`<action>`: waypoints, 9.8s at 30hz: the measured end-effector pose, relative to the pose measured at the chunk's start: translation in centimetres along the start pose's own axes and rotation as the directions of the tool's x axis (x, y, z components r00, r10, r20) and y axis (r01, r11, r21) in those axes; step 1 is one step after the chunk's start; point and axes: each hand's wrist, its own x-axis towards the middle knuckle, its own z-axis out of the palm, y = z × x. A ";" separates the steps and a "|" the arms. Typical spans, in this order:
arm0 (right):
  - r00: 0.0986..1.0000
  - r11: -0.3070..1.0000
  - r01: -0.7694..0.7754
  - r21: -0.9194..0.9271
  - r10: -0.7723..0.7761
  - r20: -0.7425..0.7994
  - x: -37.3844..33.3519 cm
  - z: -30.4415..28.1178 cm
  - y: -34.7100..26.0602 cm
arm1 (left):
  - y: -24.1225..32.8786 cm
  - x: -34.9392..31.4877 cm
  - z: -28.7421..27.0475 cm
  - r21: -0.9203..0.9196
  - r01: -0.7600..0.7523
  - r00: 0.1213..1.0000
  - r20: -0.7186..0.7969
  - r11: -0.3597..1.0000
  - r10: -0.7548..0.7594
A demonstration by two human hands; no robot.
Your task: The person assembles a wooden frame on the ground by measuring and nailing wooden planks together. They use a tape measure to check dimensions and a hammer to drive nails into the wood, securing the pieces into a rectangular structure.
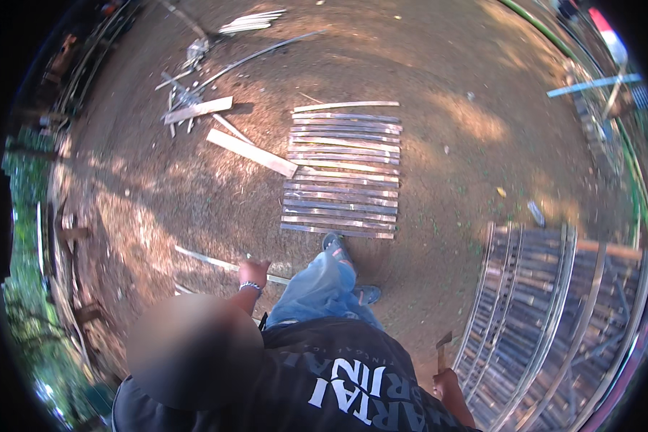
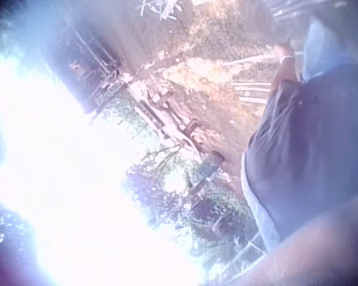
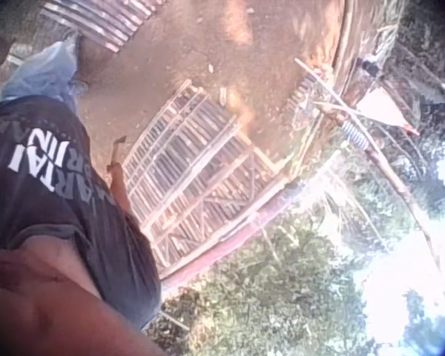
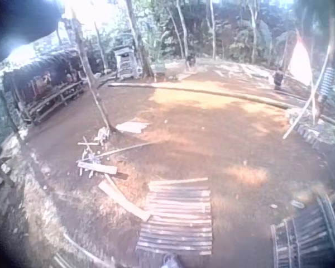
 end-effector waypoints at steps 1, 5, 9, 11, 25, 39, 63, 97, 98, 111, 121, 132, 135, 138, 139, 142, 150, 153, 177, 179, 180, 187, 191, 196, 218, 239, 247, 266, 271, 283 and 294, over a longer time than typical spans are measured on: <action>0.999 0.999 0.032 -0.015 -0.032 -0.019 1.3 -2.6 -1.5 | 0.7 0.0 1.1 -0.103 0.052 0.998 -0.011 0.993 -0.054; 0.983 0.977 0.184 0.104 -0.183 -0.015 7.9 -11.7 -6.8 | 3.1 -1.0 3.8 -0.283 -0.112 0.979 0.131 0.953 0.154; 0.897 0.892 0.440 -0.107 -0.442 0.002 9.9 -17.1 -20.6 | 3.4 -2.3 6.0 -0.398 0.163 0.953 0.301 0.903 -0.040; 0.803 0.754 0.556 -0.351 -0.596 -0.010 6.7 -18.3 -28.7 | 4.6 -5.0 5.4 -0.553 0.233 0.960 0.260 0.800 -0.100; -0.041 -0.487 0.770 -0.412 -0.682 0.730 -5.7 -18.0 -43.9 | 22.0 -19.8 13.5 -0.966 -0.023 0.986 0.021 -0.259 -0.164; 0.421 -0.662 0.432 -0.613 -0.453 0.786 11.5 -25.4 -47.4 | 13.6 -37.7 17.5 -0.976 -0.061 0.231 0.188 -0.207 -0.955; -0.118 -0.752 0.506 -0.423 -0.546 0.829 -2.0 -17.1 -47.9 | 18.1 -46.8 27.4 -0.892 0.444 0.320 0.249 -0.088 -0.914; 0.039 -0.425 0.731 -0.534 -0.755 0.654 9.9 -31.7 -53.3 | 22.5 -41.1 26.8 -0.825 0.555 0.454 0.195 0.105 -0.869; 0.079 -0.442 0.656 -0.611 -0.766 0.639 9.3 -31.8 -52.5 | 23.1 -41.9 27.1 -0.808 0.583 0.448 0.231 0.087 -0.864; 0.253 -0.330 0.522 -0.786 -0.821 0.513 8.9 -37.2 -47.2 | 25.4 -46.0 34.4 -0.711 0.701 0.382 0.305 0.058 -0.873; 0.127 -0.180 0.867 -0.465 -0.822 0.555 21.1 -38.9 -51.2 | 26.3 -39.5 26.1 -0.776 0.587 0.498 0.122 0.230 -0.858; 0.251 -0.224 0.686 -0.692 -0.820 0.515 20.4 -42.6 -49.6 | 26.8 -41.1 27.1 -0.732 0.629 0.552 0.185 0.261 -0.813; 0.392 0.019 0.791 -0.611 -0.783 0.483 18.7 -41.4 -48.5 | 27.4 -42.9 26.9 -0.703 0.675 0.512 0.226 0.225 -0.829; 0.418 0.181 0.859 -0.478 -0.787 0.453 18.7 -41.1 -48.7 | 27.5 -42.9 27.0 -0.690 0.694 0.491 0.246 0.205 -0.836; 0.404 0.201 0.879 -0.433 -0.795 0.451 18.9 -40.9 -48.9 | 27.4 -42.9 27.2 -0.689 0.698 0.483 0.254 0.194 -0.838; 0.203 -0.241 0.721 -0.649 -0.823 0.530 15.3 -39.8 -47.9 | 27.1 -43.1 28.0 -0.712 0.674 0.489 0.228 0.198 -0.842; 0.295 -0.013 0.865 -0.501 -0.794 0.531 16.5 -38.0 -49.8 | 27.1 -41.0 27.2 -0.719 0.665 0.507 0.233 0.204 -0.830; 0.226 -0.083 0.863 -0.497 -0.818 0.529 16.5 -38.1 -49.7 | 27.5 -40.7 26.9 -0.734 0.645 0.523 0.223 0.211 -0.822; 0.180 -0.234 0.776 -0.586 -0.809 0.560 15.5 -39.0 -50.8 | 28.2 -41.3 27.7 -0.759 0.623 0.504 0.207 0.187 -0.839; 0.274 -0.074 0.835 -0.545 -0.804 0.528 15.4 -38.0 -50.9 | 27.9 -41.8 28.3 -0.764 0.624 0.487 0.213 0.167 -0.847; 0.329 0.002 0.843 -0.538 -0.793 0.512 13.5 -37.1 -50.2 | 27.8 -42.4 28.9 -0.762 0.632 0.466 0.224 0.145 -0.856; 0.299 -0.241 0.675 -0.697 -0.775 0.558 13.1 -37.3 -50.1 | 27.5 -42.1 29.5 -0.753 0.644 0.462 0.245 0.133 -0.852; 0.327 -0.327 0.536 -0.778 -0.770 0.549 11.8 -37.1 -48.9 | 27.8 -42.6 29.3 -0.735 0.658 0.465 0.228 0.162 -0.855; 0.307 -0.306 0.629 -0.714 -0.746 0.591 14.4 -37.6 -49.5 | 28.0 -42.2 29.1 -0.753 0.636 0.469 0.204 0.169 -0.859; 0.272 -0.297 0.682 -0.668 -0.745 0.609 15.5 -37.9 -48.2 | 25.6 -41.3 31.2 -0.762 0.633 0.522 0.285 0.140 -0.804; 0.394 -0.185 0.672 -0.717 -0.730 0.558 11.7 -35.3 -46.0 | 21.1 -39.7 34.0 -0.730 0.585 0.548 0.035 0.353 -0.836; 0.498 -0.234 0.542 -0.807 -0.685 0.533 12.9 -35.3 -46.6 | 22.5 -40.1 32.8 -0.726 0.661 0.528 0.267 0.193 -0.806; 0.444 -0.030 0.775 -0.631 -0.686 0.577 6.7 -20.1 -51.9 | 13.5 -26.1 23.8 -0.599 0.728 0.654 0.459 0.334 -0.602; 0.503 0.032 0.735 -0.677 -0.696 0.512 12.1 -23.1 -56.0 | 16.1 -20.3 24.9 -0.577 0.679 0.725 0.431 0.454 -0.538; 0.528 -0.076 0.432 -0.899 -0.787 0.320 35.6 -27.6 -88.8 | 36.9 -12.4 28.3 -0.357 0.833 0.553 0.525 0.423 -0.647; 0.232 -0.104 0.469 -0.877 -0.944 0.235 58.2 -22.1 -107.7 | 44.0 -11.3 32.4 -0.267 0.714 0.692 0.129 0.648 -0.710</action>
